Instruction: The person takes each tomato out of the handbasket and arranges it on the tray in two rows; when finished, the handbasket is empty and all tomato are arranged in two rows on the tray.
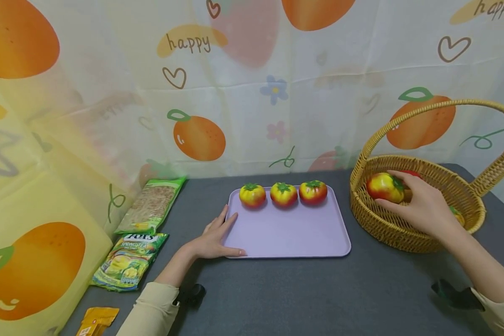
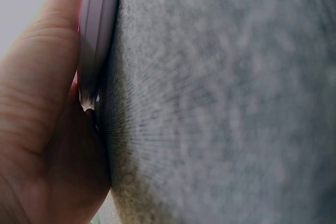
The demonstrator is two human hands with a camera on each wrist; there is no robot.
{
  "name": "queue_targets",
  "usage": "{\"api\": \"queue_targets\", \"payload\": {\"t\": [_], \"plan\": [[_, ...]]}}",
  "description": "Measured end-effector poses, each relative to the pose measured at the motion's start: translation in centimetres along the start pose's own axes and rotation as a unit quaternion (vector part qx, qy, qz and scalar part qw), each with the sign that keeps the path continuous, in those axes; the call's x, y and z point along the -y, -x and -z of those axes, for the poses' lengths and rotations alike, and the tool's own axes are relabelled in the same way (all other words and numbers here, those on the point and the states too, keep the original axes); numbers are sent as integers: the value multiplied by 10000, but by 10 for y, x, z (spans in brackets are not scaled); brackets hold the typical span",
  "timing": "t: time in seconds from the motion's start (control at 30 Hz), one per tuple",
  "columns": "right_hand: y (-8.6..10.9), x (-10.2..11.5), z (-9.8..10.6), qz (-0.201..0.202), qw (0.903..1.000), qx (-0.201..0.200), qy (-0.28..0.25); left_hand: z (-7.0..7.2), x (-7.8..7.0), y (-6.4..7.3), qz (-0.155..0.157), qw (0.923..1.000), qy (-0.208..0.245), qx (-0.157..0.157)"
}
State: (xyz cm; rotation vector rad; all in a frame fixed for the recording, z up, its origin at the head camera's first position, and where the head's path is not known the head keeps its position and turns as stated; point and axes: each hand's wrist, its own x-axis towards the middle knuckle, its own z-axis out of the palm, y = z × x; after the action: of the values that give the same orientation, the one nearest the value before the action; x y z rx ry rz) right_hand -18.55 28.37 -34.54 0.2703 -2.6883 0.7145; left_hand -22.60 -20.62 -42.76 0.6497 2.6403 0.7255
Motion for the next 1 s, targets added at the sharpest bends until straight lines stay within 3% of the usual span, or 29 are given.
{"api": "queue_targets", "payload": {"t": [0.5,1.0], "plan": [[18,37,-4,-97,9989,107,-438,0,1,0,74,10000,2,-24],[15,65,-36,639,9947,171,-788,2,-6,2,75,10000,-26,-12]]}}
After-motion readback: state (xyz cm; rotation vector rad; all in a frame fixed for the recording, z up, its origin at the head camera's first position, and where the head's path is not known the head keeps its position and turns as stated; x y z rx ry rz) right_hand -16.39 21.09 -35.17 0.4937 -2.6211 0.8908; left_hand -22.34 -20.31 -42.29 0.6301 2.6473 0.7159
